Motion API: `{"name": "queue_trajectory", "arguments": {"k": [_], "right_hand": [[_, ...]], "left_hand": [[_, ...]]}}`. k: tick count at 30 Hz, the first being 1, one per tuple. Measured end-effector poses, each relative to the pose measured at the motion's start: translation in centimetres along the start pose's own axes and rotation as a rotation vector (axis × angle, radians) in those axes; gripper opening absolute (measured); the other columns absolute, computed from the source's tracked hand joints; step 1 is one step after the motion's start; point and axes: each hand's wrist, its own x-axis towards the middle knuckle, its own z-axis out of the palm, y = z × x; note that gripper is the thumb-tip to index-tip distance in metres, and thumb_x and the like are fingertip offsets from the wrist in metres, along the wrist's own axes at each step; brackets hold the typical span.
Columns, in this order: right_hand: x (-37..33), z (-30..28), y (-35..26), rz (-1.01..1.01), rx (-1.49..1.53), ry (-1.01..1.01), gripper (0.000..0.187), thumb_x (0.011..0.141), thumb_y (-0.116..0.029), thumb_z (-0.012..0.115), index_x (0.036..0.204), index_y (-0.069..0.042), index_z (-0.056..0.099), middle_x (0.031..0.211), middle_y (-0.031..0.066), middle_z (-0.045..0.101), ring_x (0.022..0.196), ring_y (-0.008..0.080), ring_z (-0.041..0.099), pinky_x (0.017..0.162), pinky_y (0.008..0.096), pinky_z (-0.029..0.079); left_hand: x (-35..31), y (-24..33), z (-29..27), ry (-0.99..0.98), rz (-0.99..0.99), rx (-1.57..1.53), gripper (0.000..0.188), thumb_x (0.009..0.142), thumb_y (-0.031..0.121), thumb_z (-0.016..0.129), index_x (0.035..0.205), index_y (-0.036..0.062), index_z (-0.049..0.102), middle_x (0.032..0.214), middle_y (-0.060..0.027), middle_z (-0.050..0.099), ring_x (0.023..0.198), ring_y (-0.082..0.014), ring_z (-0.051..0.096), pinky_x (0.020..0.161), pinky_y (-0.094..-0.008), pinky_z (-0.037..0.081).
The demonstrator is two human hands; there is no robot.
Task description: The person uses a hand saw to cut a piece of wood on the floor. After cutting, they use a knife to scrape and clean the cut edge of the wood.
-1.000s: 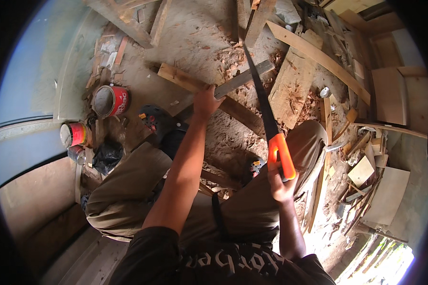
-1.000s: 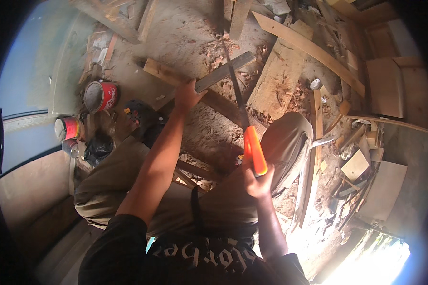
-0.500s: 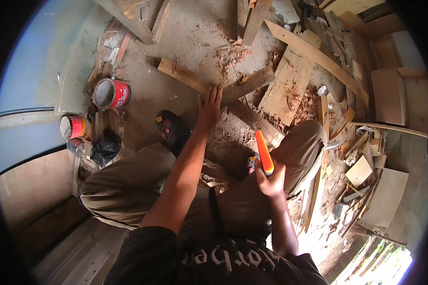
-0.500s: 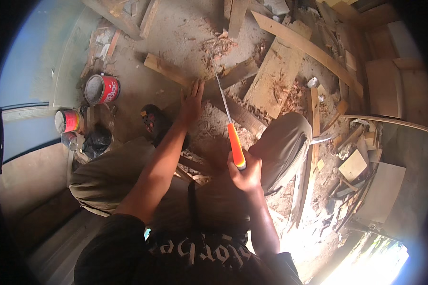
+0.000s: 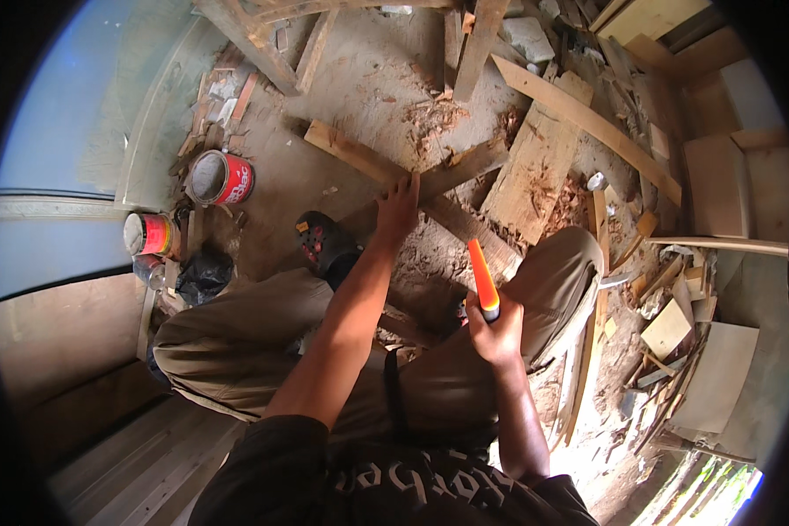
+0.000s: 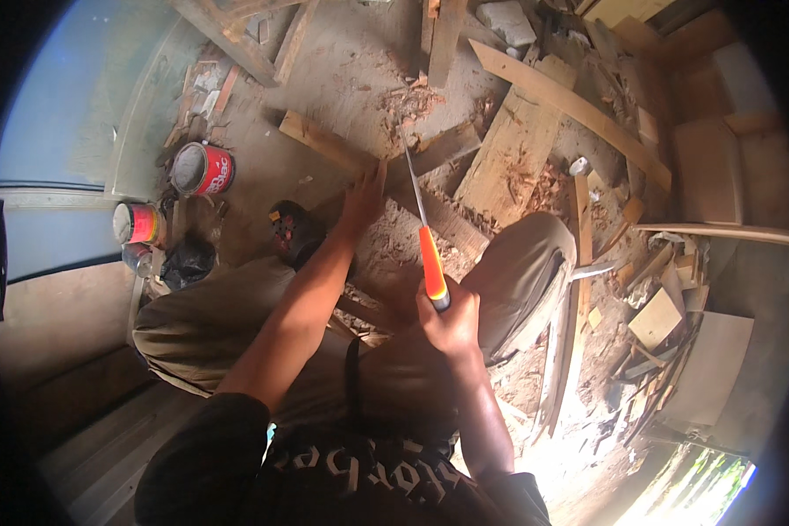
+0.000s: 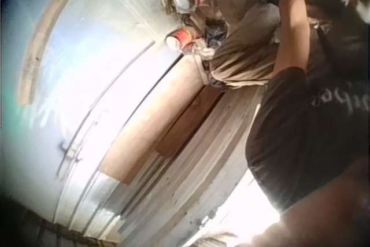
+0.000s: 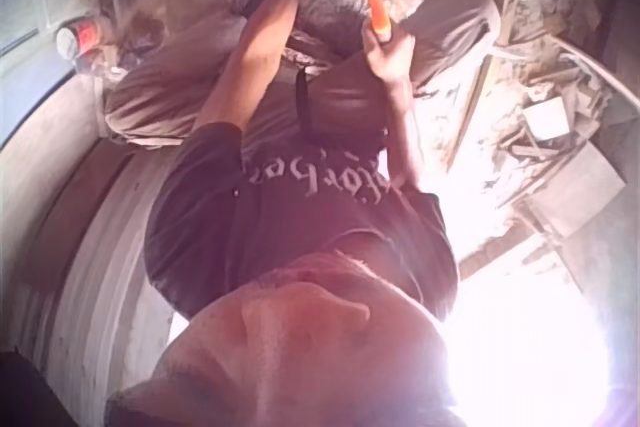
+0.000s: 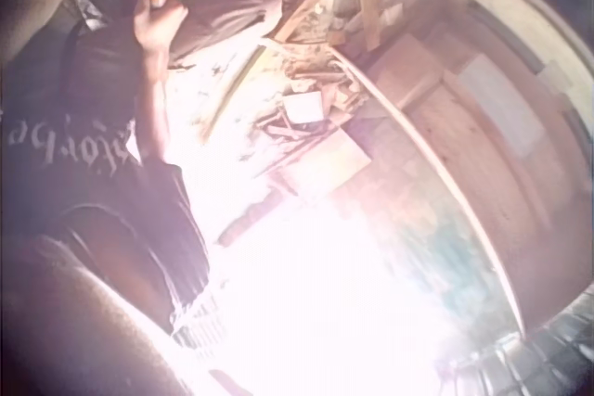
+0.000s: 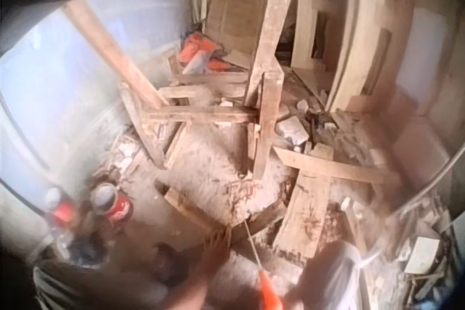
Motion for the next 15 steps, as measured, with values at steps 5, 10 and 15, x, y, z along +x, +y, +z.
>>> {"name": "queue_trajectory", "arguments": {"k": [5, 10, 15], "right_hand": [[-0.1, 0.4, 0.2, -0.057, 0.066, 0.019, 0.014, 0.087, -0.010, 0.068, 0.080, 0.001, 0.065, 0.062, 0.0091, 0.064, 0.055, 0.0125, 0.061, 0.056, 0.0314, 0.049], [0.9, -0.6, 0.8, 0.003, 0.050, -0.029, 0.007, 0.081, -0.009, 0.068, 0.084, -0.002, 0.067, 0.062, 0.0089, 0.062, 0.056, 0.0135, 0.062, 0.059, 0.0314, 0.051], [3.0, -1.9, 0.9, -0.024, 0.023, -0.033, 0.010, 0.082, -0.009, 0.069, 0.085, 0.000, 0.068, 0.064, 0.0119, 0.065, 0.058, 0.0166, 0.065, 0.060, 0.0328, 0.052]], "left_hand": [[2.1, 1.2, -1.1, 0.035, 0.051, 0.078, 0.089, 0.091, 0.030, 0.073, 0.160, 0.0159, 0.019, 0.144, -0.0141, 0.044, 0.131, -0.0360, 0.048, 0.099, -0.0660, 0.042], [4.0, -0.4, -1.5, 0.126, 0.090, -0.124, 0.072, 0.094, 0.037, 0.067, 0.152, 0.0107, 0.033, 0.141, -0.0173, 0.049, 0.129, -0.0367, 0.050, 0.096, -0.0585, 0.046], [5.5, -2.1, -0.8, 0.174, -0.278, -0.721, 0.049, 0.101, 0.048, 0.051, 0.116, 0.0033, 0.063, 0.130, -0.0192, 0.060, 0.122, -0.0400, 0.055, 0.096, -0.0597, 0.043]]}}
